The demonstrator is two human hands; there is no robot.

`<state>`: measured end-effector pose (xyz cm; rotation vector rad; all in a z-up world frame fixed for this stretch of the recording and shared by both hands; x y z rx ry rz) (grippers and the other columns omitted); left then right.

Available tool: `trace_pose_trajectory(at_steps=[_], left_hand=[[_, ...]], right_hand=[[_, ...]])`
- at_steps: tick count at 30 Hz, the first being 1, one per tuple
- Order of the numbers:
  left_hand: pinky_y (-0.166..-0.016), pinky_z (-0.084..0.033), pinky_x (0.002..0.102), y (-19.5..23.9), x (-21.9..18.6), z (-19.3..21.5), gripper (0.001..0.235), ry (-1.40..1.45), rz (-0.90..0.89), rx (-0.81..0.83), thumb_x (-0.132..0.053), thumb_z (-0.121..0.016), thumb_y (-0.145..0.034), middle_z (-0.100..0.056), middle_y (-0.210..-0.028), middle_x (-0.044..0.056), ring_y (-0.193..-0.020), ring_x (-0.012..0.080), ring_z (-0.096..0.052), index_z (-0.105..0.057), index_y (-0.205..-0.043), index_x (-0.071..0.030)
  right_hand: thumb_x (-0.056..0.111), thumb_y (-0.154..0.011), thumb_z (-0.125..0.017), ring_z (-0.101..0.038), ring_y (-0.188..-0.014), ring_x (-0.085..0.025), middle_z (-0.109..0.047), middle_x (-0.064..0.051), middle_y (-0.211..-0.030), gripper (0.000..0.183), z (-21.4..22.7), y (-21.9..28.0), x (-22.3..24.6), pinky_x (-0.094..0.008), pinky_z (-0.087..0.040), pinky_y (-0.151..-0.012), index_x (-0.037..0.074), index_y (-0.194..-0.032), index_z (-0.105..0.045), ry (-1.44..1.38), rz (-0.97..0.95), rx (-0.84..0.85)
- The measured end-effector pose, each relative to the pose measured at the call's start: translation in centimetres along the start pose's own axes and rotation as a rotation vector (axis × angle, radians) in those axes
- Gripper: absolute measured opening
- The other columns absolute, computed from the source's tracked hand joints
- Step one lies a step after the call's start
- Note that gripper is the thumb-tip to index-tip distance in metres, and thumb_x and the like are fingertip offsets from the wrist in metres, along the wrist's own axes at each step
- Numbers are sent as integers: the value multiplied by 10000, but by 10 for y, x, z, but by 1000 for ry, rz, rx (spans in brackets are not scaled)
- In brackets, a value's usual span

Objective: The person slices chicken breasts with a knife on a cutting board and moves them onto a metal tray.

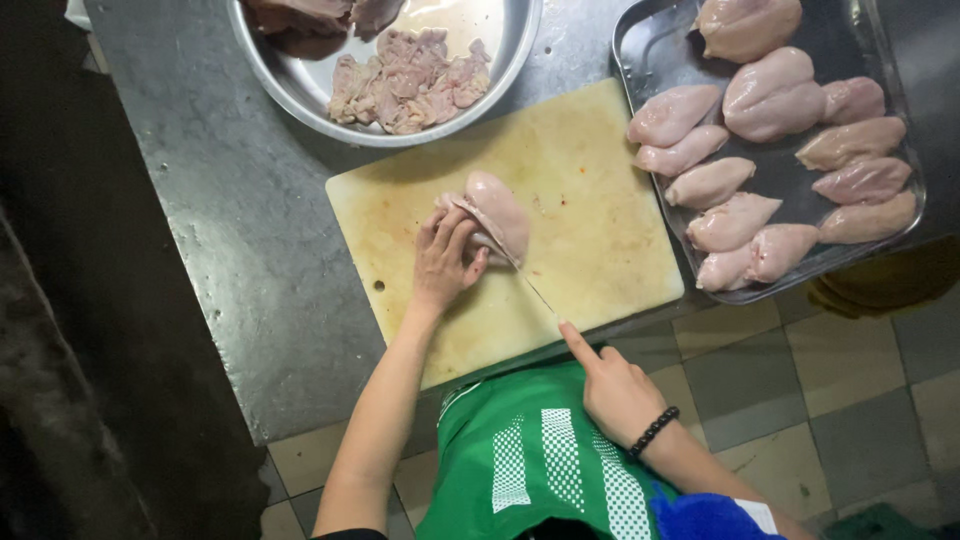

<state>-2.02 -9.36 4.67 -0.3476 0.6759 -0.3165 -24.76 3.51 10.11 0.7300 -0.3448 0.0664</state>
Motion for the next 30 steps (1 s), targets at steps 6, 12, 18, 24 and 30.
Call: trace_pose_trajectory(at_steps=[6,12,18,24,30], left_hand=[[-1136,-398,467,8,0,-5,422,-48,-41,58,-280,-737,-902,-537,-1471,47,-1374,338,-458,-637,-1291,-152],[-1132,-407,427,14,3,-5,460,-152,-123,121,-319,-721,-960,-559,-1523,-25,-1401,289,-463,-648,-1402,-215],[-1060,-416,470,9,7,-8,447,-185,-202,183,-364,-709,-910,-578,-1424,31,-1323,322,-482,-657,-1327,-211],[-1043,-456,466,12,9,-1,395,-129,-257,207,-332,-721,-924,-598,-1392,56,-1289,337,-513,-674,-1288,-186],[-1039,-487,464,12,11,4,365,-84,-270,171,-310,-754,-909,-611,-1378,65,-1278,347,-536,-700,-1238,-162]], right_hand=[[53,-849,-508,-658,-786,-444,-607,-222,-911,851,4,27,-16,-540,-547,-761,376,-1593,-250,-16,-39,85],[109,-921,-492,-666,-754,-416,-602,-184,-900,784,19,36,-6,-515,-552,-731,390,-1625,-291,-75,-39,49],[107,-912,-544,-652,-749,-408,-596,-187,-863,719,33,16,20,-505,-544,-710,325,-1564,-334,-96,84,-99],[93,-900,-557,-659,-759,-399,-611,-179,-862,723,34,-3,34,-505,-542,-729,321,-1555,-352,-100,127,-95],[96,-932,-545,-656,-756,-411,-607,-195,-859,695,35,-27,47,-512,-546,-728,327,-1562,-366,-67,153,-155]])
Point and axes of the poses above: each hand's wrist, its own y-axis away from the middle knuckle, its own z-axis out of the back of the hand, x = y × z, the point moved 10 cm from there along -y, towards the middle knuckle
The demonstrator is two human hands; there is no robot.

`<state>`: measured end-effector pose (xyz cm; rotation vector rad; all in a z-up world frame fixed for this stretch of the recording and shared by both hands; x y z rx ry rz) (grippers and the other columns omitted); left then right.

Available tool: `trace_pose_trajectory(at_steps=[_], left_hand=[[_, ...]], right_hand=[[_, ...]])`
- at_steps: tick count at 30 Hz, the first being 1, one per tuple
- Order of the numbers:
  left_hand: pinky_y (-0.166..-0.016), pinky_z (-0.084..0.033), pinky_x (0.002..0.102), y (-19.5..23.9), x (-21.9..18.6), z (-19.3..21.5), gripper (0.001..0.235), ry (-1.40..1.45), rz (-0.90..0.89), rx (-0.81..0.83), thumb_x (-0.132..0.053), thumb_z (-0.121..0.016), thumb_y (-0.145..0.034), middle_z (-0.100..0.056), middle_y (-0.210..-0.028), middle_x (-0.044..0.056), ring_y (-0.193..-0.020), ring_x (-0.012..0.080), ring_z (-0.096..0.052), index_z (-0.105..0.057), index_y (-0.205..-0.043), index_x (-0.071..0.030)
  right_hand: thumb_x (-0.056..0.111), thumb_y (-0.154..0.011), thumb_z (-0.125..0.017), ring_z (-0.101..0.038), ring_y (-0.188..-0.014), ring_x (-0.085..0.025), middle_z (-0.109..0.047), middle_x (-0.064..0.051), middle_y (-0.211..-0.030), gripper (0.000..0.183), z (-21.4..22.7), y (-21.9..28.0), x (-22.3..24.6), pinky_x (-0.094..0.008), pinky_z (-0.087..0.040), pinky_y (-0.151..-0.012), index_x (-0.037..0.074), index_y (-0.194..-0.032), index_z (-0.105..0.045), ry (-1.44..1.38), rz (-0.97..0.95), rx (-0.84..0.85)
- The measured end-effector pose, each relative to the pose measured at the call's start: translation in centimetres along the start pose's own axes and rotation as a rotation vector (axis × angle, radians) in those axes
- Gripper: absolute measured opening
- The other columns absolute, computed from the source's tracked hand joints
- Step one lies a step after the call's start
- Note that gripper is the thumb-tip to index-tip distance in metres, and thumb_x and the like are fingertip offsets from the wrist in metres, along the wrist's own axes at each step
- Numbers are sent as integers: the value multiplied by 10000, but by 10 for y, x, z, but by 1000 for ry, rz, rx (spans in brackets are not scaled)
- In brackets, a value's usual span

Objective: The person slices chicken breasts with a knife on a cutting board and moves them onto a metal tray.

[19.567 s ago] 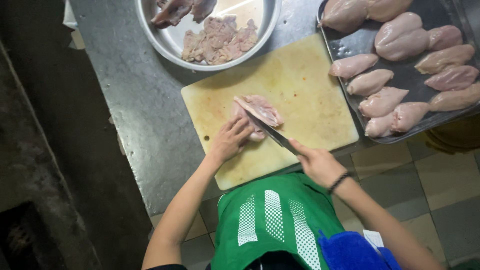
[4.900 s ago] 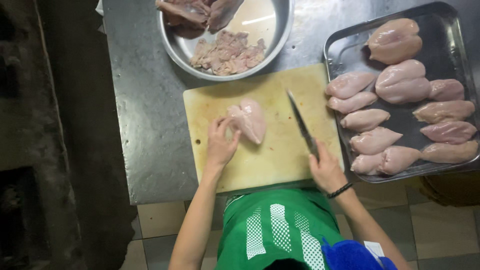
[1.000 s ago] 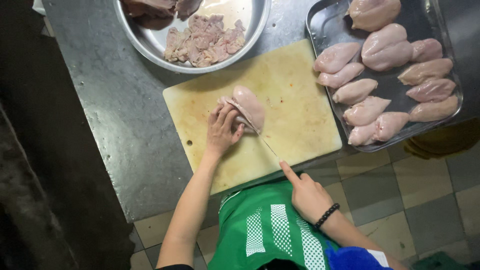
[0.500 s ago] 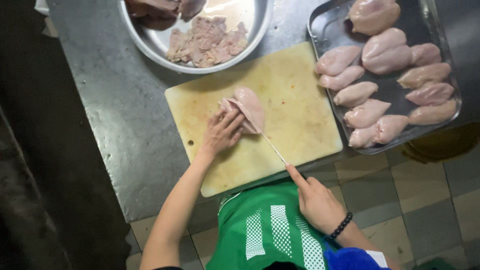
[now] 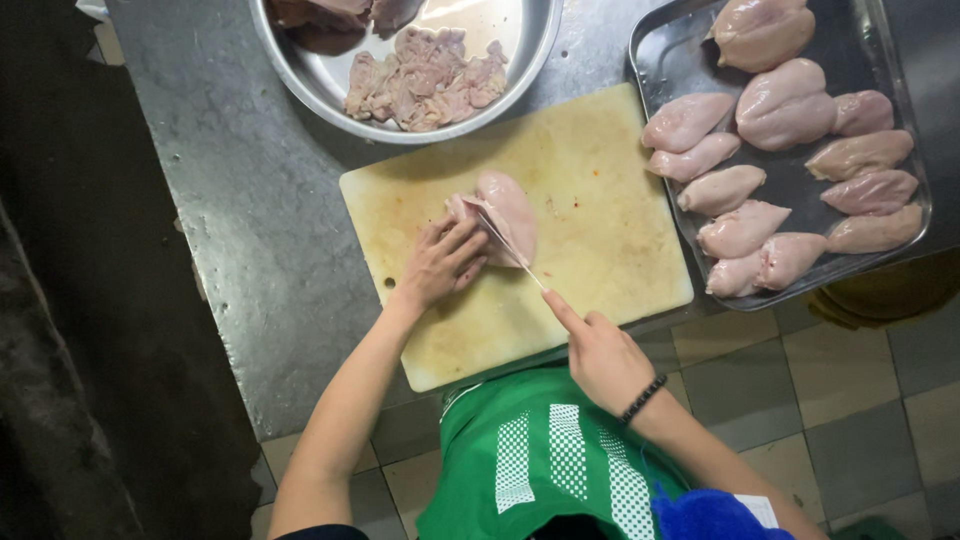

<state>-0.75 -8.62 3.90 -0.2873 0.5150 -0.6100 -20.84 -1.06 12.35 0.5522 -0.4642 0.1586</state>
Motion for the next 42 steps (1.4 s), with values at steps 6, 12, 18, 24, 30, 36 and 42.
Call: trace_pose_trajectory(at_steps=[6,12,18,24,30,36,42], left_hand=[[-1029,-498,460,-4,-2,3,362,19,5,2,-301,-759,-896,-616,-1373,67,-1273,346,-542,-709,-1228,-164],[-1047,-486,458,-4,1,4,374,21,10,20,-307,-760,-897,-613,-1368,70,-1280,342,-539,-706,-1240,-168],[-1048,-465,466,1,-1,-4,400,12,56,45,-318,-747,-883,-609,-1374,82,-1302,349,-532,-707,-1251,-166],[-1057,-457,469,4,2,-10,424,-5,44,56,-333,-747,-871,-604,-1381,88,-1309,351,-525,-691,-1261,-177],[-1097,-451,480,-17,8,-15,483,134,-153,170,-343,-734,-903,-557,-1429,138,-1355,345,-531,-630,-1305,-96],[-1054,-448,486,-21,8,-13,466,101,-143,247,-358,-723,-890,-587,-1393,104,-1303,312,-545,-631,-1285,-128],[-1058,-447,471,-5,2,-13,461,0,-108,184,-386,-702,-914,-595,-1388,105,-1320,309,-539,-634,-1290,-128]], right_hand=[[60,-924,-528,-639,-727,-433,-585,-219,-855,701,-6,-24,14,-526,-543,-702,319,-1558,-378,0,62,-77],[79,-928,-529,-641,-727,-432,-584,-220,-860,716,-8,-40,17,-533,-544,-702,334,-1574,-351,32,63,-65],[57,-869,-528,-664,-815,-460,-610,-259,-940,779,-22,-59,18,-542,-556,-769,348,-1569,-351,35,22,-39],[37,-860,-497,-666,-868,-489,-620,-269,-959,835,-32,-92,20,-560,-546,-806,345,-1604,-275,75,-2,42],[34,-885,-476,-672,-843,-486,-625,-273,-951,827,-29,-52,6,-554,-553,-810,326,-1621,-236,59,-52,87],[35,-869,-481,-663,-853,-489,-656,-293,-1021,784,-26,-86,12,-571,-542,-786,315,-1585,-324,-43,22,-43],[73,-909,-503,-662,-803,-467,-679,-277,-888,715,-10,-67,7,-562,-532,-772,220,-1587,-327,-106,93,-6]])
Point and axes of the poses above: each hand's wrist, its own y-axis away from the middle knuckle, its own z-axis out of the back of the hand, x = y × z, the point moved 10 cm from there along -y, towards the middle knuckle
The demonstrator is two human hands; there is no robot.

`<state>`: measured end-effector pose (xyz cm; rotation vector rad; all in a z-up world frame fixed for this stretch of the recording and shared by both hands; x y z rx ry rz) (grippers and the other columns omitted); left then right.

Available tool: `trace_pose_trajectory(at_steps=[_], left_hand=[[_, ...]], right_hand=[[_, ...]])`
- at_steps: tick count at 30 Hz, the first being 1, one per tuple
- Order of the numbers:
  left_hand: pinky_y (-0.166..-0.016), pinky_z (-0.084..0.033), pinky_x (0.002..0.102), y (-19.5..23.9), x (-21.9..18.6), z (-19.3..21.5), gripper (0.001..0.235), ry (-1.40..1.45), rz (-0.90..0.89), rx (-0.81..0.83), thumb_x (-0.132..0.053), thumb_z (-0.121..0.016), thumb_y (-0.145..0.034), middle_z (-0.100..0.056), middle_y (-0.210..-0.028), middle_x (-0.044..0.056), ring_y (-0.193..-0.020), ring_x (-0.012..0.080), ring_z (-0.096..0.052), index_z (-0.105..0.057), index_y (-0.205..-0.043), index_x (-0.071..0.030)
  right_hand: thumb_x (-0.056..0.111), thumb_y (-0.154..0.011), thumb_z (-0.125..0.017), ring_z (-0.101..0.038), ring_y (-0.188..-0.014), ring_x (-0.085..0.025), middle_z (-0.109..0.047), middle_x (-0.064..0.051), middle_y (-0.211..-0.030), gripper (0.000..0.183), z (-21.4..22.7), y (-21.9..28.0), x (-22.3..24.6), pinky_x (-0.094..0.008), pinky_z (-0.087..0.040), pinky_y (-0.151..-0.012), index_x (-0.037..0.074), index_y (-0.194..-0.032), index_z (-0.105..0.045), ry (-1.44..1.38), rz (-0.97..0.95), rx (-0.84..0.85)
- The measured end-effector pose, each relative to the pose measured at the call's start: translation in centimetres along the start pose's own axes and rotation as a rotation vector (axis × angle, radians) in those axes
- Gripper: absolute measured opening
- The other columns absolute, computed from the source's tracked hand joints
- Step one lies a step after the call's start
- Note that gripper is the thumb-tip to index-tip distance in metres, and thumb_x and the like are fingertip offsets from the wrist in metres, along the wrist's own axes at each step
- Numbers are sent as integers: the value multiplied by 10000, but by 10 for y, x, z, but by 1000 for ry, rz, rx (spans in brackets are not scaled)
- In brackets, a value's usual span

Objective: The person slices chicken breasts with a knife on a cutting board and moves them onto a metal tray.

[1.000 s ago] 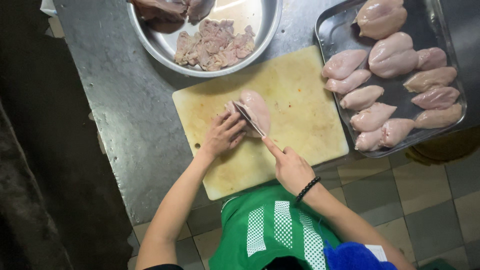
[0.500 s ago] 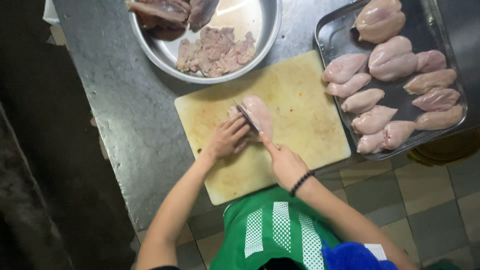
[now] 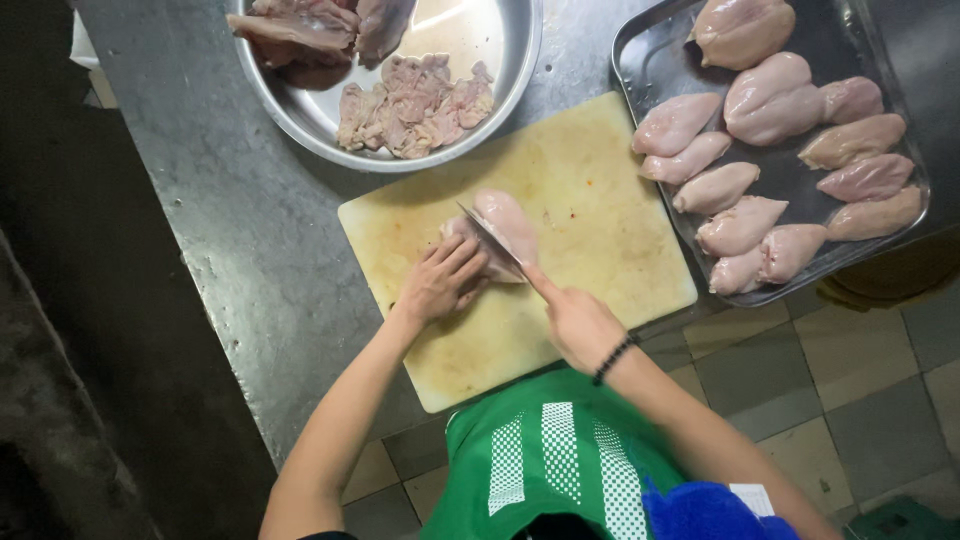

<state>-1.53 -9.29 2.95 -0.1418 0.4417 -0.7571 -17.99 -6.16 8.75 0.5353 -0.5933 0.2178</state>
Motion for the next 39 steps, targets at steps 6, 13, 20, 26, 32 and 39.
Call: trace_pose_trajectory(at_steps=[6,13,20,26,32,39], left_hand=[[-1074,-429,453,6,4,-1,469,0,79,-14,-372,-704,-922,-595,-1393,89,-1338,299,-532,-634,-1315,-126],[-1061,-412,446,5,2,5,471,-8,71,-5,-362,-713,-898,-592,-1399,84,-1342,287,-523,-638,-1311,-148],[-1069,-403,457,5,2,5,471,-1,67,-3,-368,-712,-903,-580,-1401,92,-1358,294,-511,-637,-1312,-147],[-1077,-382,478,-9,8,1,525,-9,1,101,-402,-731,-824,-575,-1406,102,-1412,306,-486,-611,-1288,-186],[-1086,-381,498,-4,7,6,672,31,-1,53,-421,-727,-834,-551,-1425,91,-1396,312,-464,-583,-1447,-186],[-1109,-357,476,11,8,-10,525,13,64,77,-424,-733,-869,-558,-1434,72,-1425,285,-467,-625,-1342,-221]], right_hand=[[119,-936,-530,-660,-760,-468,-665,-285,-792,677,12,17,1,-564,-517,-731,209,-1577,-332,-25,-67,19],[155,-944,-541,-682,-759,-464,-685,-280,-797,644,26,13,-1,-568,-528,-717,270,-1553,-366,-8,-118,79],[193,-959,-506,-672,-744,-485,-686,-281,-800,641,14,-8,2,-587,-528,-718,310,-1569,-345,118,-147,148],[172,-953,-470,-696,-793,-432,-720,-214,-876,600,52,5,-1,-569,-544,-725,405,-1505,-444,317,-176,146],[264,-982,-477,-697,-804,-424,-711,-199,-893,559,54,18,-4,-557,-553,-740,448,-1508,-429,304,-241,181],[242,-1003,-445,-702,-805,-426,-690,-201,-902,579,52,44,-24,-540,-564,-750,488,-1524,-391,327,-230,165]])
Point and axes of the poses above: each hand's wrist, its own y-axis away from the middle knuckle, its own z-axis out of the back of the hand, x = y × z, the point moved 10 cm from there along -y, towards the middle knuckle
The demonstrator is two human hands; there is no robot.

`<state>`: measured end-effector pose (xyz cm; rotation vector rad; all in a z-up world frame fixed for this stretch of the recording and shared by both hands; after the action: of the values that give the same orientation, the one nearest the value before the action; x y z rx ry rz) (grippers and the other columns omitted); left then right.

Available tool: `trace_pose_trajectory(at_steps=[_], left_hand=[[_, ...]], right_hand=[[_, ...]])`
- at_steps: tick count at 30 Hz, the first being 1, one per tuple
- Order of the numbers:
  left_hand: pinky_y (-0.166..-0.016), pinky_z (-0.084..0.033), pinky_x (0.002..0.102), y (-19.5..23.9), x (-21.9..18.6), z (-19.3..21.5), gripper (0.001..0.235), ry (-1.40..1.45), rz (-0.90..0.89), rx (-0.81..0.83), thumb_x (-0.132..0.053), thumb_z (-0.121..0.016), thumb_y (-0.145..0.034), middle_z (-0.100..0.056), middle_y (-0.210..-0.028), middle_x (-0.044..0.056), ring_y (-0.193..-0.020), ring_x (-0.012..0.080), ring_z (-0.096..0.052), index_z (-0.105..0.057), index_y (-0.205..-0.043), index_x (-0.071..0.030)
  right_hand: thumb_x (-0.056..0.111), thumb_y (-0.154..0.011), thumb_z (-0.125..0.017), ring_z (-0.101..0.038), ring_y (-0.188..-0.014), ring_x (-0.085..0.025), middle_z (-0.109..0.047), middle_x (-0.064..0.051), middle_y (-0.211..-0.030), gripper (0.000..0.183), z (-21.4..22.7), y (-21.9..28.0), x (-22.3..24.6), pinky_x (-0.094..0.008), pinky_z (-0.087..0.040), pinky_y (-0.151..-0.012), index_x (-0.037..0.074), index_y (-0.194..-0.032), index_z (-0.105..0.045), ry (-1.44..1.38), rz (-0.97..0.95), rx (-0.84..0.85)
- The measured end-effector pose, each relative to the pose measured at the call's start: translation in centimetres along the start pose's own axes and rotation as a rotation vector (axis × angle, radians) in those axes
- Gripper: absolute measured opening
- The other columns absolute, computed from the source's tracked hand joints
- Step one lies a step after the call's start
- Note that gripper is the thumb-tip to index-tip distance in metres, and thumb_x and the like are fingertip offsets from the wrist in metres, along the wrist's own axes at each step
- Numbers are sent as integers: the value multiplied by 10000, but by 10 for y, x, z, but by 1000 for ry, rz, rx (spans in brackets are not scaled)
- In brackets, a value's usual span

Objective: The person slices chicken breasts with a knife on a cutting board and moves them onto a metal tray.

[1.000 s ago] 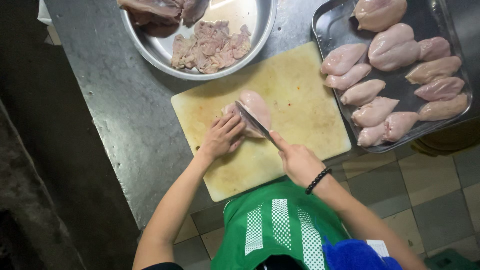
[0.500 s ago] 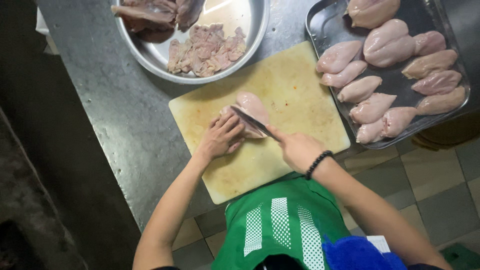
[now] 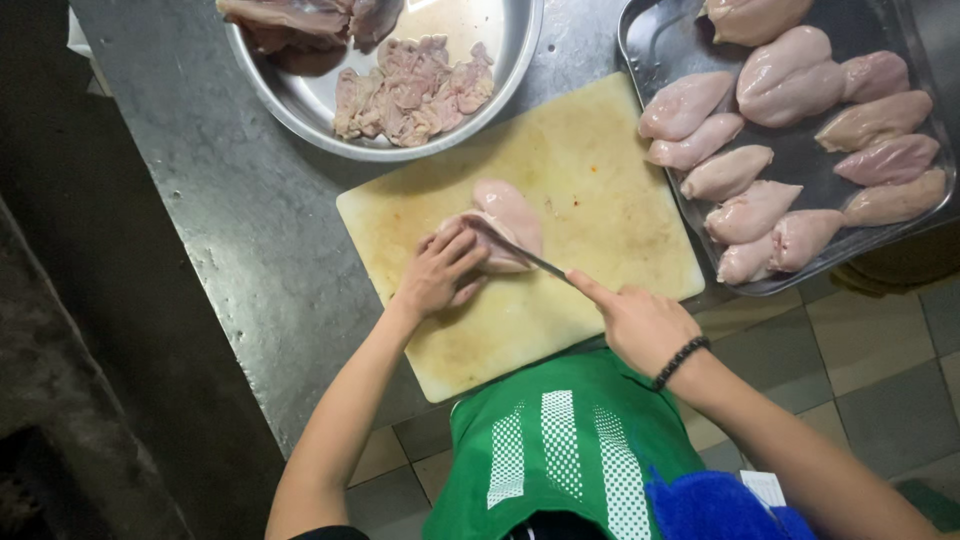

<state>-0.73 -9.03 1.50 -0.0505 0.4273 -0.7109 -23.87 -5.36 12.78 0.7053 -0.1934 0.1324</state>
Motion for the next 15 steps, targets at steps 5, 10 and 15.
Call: trace_pose_trajectory(at_steps=[5,10,15], left_hand=[[-1127,-332,469,7,-8,10,495,-22,-31,-32,-408,-728,-874,-549,-1448,66,-1444,263,-460,-623,-1324,-231],[-1145,-323,440,-2,-20,-9,563,35,12,96,-358,-713,-847,-548,-1496,99,-1412,246,-487,-596,-1349,-133],[-1107,-341,422,-1,-27,2,513,-18,8,-56,-325,-703,-911,-585,-1430,65,-1349,234,-524,-621,-1376,-124]], right_hand=[[243,-970,-471,-711,-768,-422,-698,-181,-895,589,5,19,-14,-536,-572,-716,461,-1513,-400,61,0,31],[260,-964,-476,-708,-745,-416,-691,-186,-883,585,8,33,-14,-532,-575,-688,457,-1508,-394,88,-24,48],[234,-954,-479,-695,-722,-419,-691,-182,-861,570,6,41,-2,-540,-564,-667,425,-1489,-437,-3,10,-59]])
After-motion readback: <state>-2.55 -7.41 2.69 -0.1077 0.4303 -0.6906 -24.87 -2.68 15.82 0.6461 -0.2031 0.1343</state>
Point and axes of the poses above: each hand's wrist, its own y-axis away from the middle knuckle, its own z-axis out of the back of the hand, x = y × z, the point moved 10 cm from there along -y, towards the middle knuckle
